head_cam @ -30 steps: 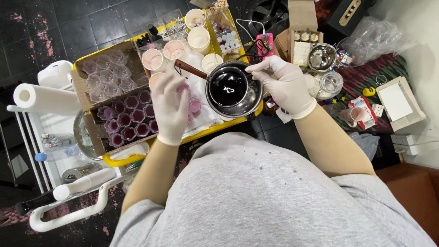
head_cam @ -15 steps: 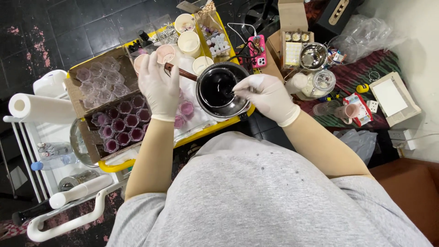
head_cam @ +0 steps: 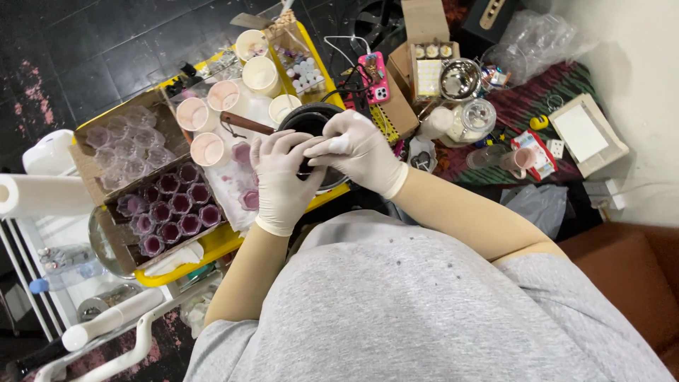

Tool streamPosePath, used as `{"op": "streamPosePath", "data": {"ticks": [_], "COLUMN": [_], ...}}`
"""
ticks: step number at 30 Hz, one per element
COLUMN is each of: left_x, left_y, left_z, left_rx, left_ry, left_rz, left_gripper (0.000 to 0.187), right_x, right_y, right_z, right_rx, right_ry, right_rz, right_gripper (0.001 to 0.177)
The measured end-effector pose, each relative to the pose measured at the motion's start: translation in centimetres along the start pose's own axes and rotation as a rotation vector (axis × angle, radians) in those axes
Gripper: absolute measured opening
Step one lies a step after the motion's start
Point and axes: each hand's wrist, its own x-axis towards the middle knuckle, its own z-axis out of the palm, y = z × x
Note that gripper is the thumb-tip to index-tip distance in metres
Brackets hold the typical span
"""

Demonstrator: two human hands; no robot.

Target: The person, wearing gloves, holds a flower-shaped candle and uses a spoon to work with melted dark wax in a metal pot, placing finished flower candles into a mold tray on the cart. They then pick up a plastic bottle and pour liquid into a paper cup.

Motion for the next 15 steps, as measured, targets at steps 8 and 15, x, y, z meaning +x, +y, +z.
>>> {"op": "streamPosePath", "data": {"ticks": [8,15], "left_x": [0.1,0.3], "left_y": [-1.3,-1.2], "left_z": [0.1,-1.4], "left_rx": [-0.014,-0.103], "left_ry": [-0.036,-0.072], "left_rz": [0.008,0.074], "left_gripper": [0.022,0.036], "right_x": [-1.8,-1.4], "right_y": [-0.6,-1.5], "right_z": [1.1,0.4], "right_rx": [-0.044,-0.184], "right_ry": [0.091,0.205], "right_rz": [0.154,0.428], "right_gripper": [0.016,0.016]}}
